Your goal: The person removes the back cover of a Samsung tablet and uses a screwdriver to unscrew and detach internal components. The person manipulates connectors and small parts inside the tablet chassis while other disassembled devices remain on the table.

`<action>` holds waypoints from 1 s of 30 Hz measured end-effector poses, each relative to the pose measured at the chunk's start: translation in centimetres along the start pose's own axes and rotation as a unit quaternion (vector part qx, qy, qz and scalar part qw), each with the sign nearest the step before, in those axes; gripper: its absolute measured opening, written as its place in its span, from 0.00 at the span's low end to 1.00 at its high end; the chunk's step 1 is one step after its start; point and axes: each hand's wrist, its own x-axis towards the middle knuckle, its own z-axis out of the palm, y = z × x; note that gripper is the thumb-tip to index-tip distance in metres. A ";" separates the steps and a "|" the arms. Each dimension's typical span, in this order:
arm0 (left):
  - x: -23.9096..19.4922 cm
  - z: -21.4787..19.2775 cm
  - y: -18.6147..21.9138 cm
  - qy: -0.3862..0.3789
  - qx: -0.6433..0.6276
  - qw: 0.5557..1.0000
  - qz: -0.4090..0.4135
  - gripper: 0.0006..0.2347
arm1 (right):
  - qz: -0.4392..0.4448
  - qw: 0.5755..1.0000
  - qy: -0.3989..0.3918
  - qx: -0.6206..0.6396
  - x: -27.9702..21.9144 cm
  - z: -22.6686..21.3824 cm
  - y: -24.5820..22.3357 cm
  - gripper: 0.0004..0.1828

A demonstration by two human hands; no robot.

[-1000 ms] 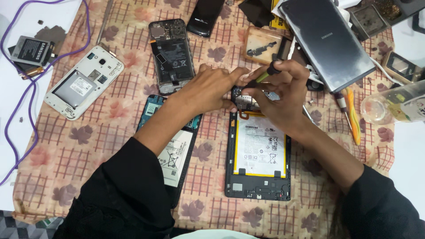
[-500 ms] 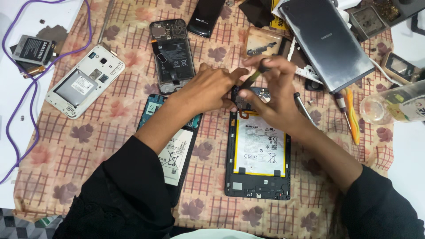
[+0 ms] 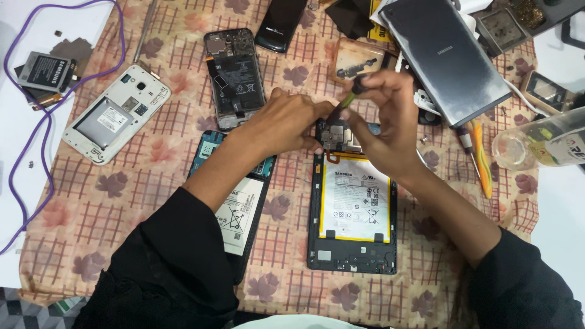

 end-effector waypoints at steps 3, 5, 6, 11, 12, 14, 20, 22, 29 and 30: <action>-0.3 -0.2 -0.1 0.026 -0.009 0.999 0.032 0.27 | -0.049 0.998 -0.035 0.026 0.2 0.2 -0.2 0.27; -0.5 -0.4 -0.2 0.009 0.001 0.999 0.037 0.27 | -0.096 0.994 -0.038 -0.047 0.3 0.3 -0.2 0.30; -0.6 -0.5 -0.2 0.000 0.007 0.999 0.040 0.27 | -0.112 0.989 -0.029 -0.094 0.3 0.4 -0.2 0.32; -0.7 -0.4 -0.1 0.001 0.053 0.998 0.043 0.23 | -0.060 0.997 -0.039 -0.006 0.1 0.1 -0.3 0.29; -0.6 -0.4 0.0 0.010 0.046 0.998 0.051 0.22 | -0.049 0.998 -0.043 0.019 0.1 0.1 -0.3 0.27; -0.5 -0.4 -0.1 -0.021 0.043 0.999 0.025 0.22 | -0.058 0.998 -0.038 -0.003 0.0 0.2 -0.4 0.27; -0.6 -0.5 -0.9 -0.009 0.001 0.999 0.050 0.22 | -0.044 0.999 -0.017 0.005 0.0 0.4 -0.5 0.29; -0.6 -0.5 -1.0 0.002 -0.001 0.998 0.057 0.22 | 0.004 0.998 -0.037 0.054 -0.2 0.3 -0.4 0.26; -0.5 -0.1 -1.4 0.032 -0.003 0.996 0.085 0.21 | -0.079 0.996 -0.024 -0.036 -0.6 0.6 0.7 0.32; -0.5 0.0 -1.4 0.043 -0.002 0.994 0.096 0.20 | -0.064 0.997 -0.037 0.002 -0.7 0.5 0.7 0.30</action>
